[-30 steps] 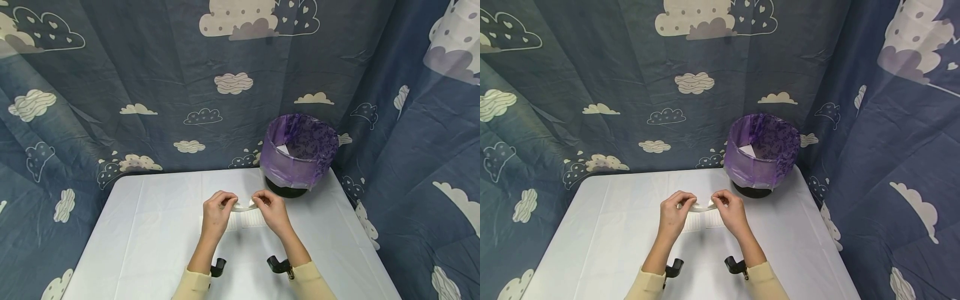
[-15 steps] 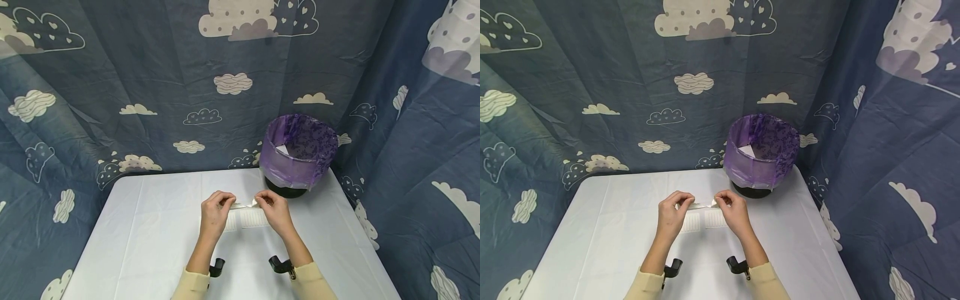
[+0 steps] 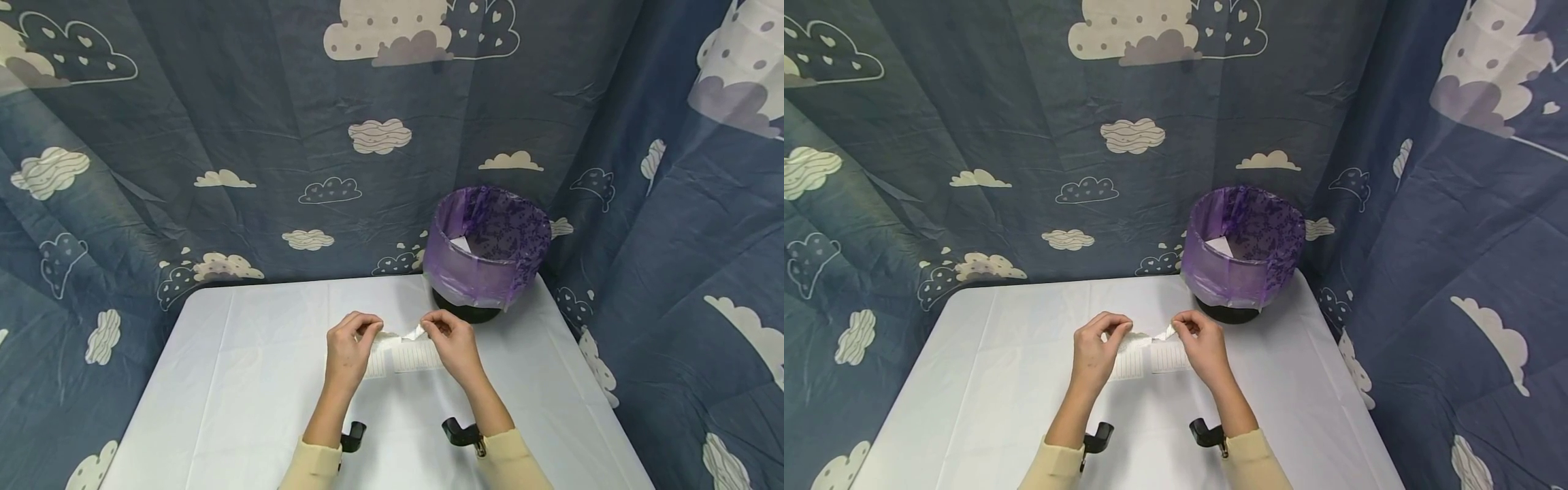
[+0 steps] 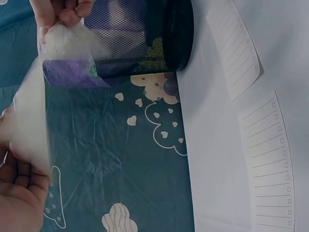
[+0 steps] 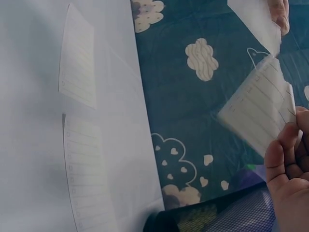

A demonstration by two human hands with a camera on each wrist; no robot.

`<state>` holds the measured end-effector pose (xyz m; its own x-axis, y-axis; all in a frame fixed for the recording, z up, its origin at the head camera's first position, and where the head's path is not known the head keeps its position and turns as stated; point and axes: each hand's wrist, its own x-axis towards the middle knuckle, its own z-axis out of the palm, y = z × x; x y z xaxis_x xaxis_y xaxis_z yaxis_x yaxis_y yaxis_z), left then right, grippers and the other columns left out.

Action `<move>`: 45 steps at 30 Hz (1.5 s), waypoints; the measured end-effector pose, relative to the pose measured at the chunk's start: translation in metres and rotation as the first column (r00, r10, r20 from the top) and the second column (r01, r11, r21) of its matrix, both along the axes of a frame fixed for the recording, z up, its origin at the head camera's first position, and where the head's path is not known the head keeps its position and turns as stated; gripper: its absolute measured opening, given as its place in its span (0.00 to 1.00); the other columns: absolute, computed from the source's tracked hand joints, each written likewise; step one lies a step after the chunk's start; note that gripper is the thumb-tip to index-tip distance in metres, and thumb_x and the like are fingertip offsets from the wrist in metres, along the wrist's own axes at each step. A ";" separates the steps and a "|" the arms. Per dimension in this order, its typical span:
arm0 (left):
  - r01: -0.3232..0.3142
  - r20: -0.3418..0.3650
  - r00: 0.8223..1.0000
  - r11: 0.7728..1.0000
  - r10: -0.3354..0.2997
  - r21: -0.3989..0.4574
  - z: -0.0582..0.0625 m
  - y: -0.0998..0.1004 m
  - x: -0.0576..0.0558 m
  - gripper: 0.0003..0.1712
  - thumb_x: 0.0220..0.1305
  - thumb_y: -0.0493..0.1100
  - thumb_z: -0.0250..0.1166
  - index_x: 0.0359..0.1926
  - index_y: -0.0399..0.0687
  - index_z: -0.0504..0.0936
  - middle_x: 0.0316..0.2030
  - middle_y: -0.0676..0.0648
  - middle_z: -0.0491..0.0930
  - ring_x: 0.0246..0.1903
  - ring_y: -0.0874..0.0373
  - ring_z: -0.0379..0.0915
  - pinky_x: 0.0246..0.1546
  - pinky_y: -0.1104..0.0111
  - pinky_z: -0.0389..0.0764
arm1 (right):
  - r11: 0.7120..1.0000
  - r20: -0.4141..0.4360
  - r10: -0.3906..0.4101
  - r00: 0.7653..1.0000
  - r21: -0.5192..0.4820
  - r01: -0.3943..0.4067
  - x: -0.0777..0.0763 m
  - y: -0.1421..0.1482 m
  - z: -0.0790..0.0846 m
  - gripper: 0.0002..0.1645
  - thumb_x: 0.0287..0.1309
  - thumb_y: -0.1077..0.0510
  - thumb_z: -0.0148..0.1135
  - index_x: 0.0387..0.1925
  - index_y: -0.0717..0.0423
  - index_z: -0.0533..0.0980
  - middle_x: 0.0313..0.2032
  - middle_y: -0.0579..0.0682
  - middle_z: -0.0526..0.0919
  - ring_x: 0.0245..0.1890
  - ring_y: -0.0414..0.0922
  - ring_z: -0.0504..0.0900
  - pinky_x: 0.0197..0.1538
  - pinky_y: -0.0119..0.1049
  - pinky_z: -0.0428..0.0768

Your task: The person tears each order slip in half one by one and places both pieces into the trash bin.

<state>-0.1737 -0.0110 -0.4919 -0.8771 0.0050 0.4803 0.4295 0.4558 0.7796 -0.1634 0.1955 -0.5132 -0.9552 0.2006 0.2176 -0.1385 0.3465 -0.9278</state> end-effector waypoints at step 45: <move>0.143 -0.089 0.987 0.984 -0.134 0.105 0.040 0.048 -0.035 0.02 0.67 0.36 0.74 0.35 0.45 0.91 0.31 0.49 0.89 0.30 0.62 0.78 0.33 0.73 0.80 | 0.996 -0.134 -0.085 0.987 -0.049 0.079 -0.011 0.052 0.048 0.06 0.70 0.64 0.68 0.39 0.66 0.85 0.39 0.65 0.89 0.33 0.31 0.83 0.40 0.20 0.81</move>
